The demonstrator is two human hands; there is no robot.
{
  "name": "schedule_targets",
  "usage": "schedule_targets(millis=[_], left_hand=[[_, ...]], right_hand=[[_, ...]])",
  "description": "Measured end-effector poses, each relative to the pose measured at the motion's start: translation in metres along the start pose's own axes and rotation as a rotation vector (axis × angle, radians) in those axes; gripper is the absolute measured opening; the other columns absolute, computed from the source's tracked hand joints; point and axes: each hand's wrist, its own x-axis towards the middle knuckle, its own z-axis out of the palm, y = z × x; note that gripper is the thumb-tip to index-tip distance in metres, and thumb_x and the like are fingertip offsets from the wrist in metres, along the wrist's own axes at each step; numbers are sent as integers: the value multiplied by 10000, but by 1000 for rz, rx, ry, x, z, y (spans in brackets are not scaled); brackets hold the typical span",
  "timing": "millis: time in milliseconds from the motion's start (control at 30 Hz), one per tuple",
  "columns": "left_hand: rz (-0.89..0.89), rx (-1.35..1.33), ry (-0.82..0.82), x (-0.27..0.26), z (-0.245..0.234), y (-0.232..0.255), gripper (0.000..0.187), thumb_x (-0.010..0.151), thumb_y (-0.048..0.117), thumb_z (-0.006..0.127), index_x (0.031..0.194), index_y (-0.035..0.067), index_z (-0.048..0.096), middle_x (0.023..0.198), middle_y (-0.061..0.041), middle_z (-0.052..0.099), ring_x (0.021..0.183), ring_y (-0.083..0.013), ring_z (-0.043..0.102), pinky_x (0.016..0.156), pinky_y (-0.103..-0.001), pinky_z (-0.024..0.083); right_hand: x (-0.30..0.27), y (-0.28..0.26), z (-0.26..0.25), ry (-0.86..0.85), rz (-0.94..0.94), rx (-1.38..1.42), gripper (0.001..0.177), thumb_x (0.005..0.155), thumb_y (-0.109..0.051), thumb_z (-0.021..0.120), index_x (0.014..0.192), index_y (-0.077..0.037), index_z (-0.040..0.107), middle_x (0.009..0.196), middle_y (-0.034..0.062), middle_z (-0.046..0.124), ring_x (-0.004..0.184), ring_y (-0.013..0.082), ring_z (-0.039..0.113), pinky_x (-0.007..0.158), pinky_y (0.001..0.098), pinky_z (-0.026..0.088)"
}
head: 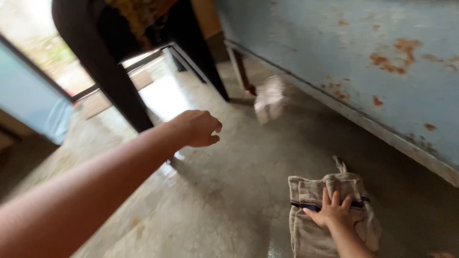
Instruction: The person wrings out a cloth in a bucket of water and then uses it to wipe the concrete floor. They move a plastic chair to access the area underneath it and continue wiping the floor around the chair legs and along the wall.
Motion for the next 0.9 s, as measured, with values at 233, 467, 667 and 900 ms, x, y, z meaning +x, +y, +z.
schedule_targets(millis=[233, 467, 667, 900], left_hand=[[183, -1, 111, 47, 109, -52, 366, 903, 314, 694, 1228, 145, 688, 1134, -97, 713, 1062, -306, 687, 894, -463, 560], [157, 135, -129, 146, 280, -157, 609, 803, 391, 810, 1334, 193, 587, 1243, -54, 627, 1210, -277, 598, 990, -496, 488], [198, -196, -366, 248, 369, -163, 970, 711, 577, 838, 1538, 303, 412, 1406, -81, 606, 1308, -313, 566, 1074, -440, 481], [435, -315, -602, 296, 371, -166, 807, 696, 802, 656, 1276, 247, 739, 1317, -103, 705, 1247, -290, 637, 1068, -401, 463]], right_hand=[[-24, 6, 32, 130, 5, 122, 1191, 750, -969, 469, 1627, -370, -71, 1725, 31, -119, 1533, 420, -137, 1134, 753, 173], [-2, -19, 36, 295, 223, -125, 1166, 694, -1012, 350, 1627, -372, 64, 1699, 59, 46, 1518, 460, -111, 1099, 768, 70], [28, -94, 22, 734, 70, -170, 1017, 775, -903, 259, 1614, -331, 198, 1650, 122, 119, 1455, 453, 36, 1051, 809, 98], [27, -278, -17, 682, -60, -205, 882, 847, -799, 399, 1567, -292, 339, 1622, 94, 282, 1496, 373, 212, 1100, 732, 185]])
